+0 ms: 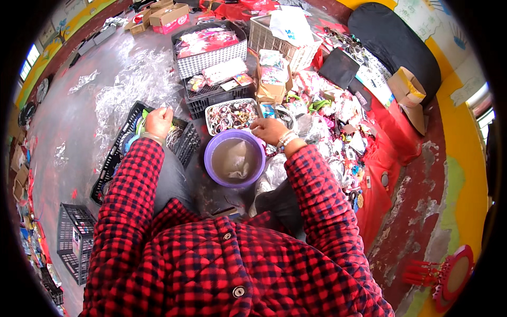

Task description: The person sits on the floor and sorts through a black plastic basket filled with hair accessories, including hair ties, clips, and scrunchies. They pick up and examine various items, moving them around within the basket and occasionally placing them into a purple bowl.

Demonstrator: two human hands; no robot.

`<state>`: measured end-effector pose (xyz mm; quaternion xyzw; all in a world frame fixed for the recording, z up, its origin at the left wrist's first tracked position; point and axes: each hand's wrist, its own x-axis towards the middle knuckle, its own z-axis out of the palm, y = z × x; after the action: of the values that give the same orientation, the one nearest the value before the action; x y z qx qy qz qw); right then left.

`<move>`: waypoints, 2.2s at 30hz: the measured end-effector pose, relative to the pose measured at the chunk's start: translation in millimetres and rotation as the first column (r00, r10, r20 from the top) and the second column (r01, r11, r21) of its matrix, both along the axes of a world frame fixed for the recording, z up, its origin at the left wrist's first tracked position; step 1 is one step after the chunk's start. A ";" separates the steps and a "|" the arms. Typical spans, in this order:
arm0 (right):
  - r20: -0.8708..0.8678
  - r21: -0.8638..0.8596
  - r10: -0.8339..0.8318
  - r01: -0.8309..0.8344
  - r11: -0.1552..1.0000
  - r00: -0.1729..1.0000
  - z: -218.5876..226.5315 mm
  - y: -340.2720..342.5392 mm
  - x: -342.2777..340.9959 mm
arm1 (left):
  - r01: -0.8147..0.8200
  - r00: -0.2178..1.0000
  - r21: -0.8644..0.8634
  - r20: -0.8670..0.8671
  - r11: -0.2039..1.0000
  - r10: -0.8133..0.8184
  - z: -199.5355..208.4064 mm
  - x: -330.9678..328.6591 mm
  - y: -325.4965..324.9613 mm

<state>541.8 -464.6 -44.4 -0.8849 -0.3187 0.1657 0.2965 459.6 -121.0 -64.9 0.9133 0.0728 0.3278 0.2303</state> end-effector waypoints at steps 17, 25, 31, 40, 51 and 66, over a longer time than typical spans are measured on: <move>-0.257 -0.625 -0.158 -0.040 0.779 0.953 -294.9 69.1 29.9 | 0.006 0.973 -0.865 0.121 -0.501 -0.197 -10.8 51.6 -41.2; -0.347 -0.706 -0.148 -0.154 0.691 0.926 -314.2 100.4 2.9 | -0.146 0.967 -0.833 -0.007 -0.533 -0.253 13.6 47.6 -34.4; -0.212 -0.561 -0.176 0.028 0.828 0.961 -344.2 78.9 -2.5 | -0.177 0.936 -0.840 0.017 -0.513 -0.350 11.5 58.2 -56.4; -0.699 0.304 -0.251 0.596 0.743 0.669 -298.7 45.7 -2.4 | -0.190 0.866 -0.905 0.029 -0.381 -0.500 -13.4 72.4 -113.6; -0.861 0.431 -0.228 0.890 0.148 0.455 -129.5 78.8 -5.6 | -0.596 0.575 -0.752 -0.644 0.282 -0.505 -79.9 68.3 -149.6; -0.333 0.272 -0.732 0.804 0.529 0.595 -122.0 124.3 -60.0 | -0.504 0.809 -0.824 -0.345 -0.258 -0.476 -114.1 35.5 -137.3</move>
<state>481.8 -340.2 -166.4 -0.8358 0.1062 0.0277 0.5379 495.2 -258.3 -179.0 0.3969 0.3815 -0.1648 0.8184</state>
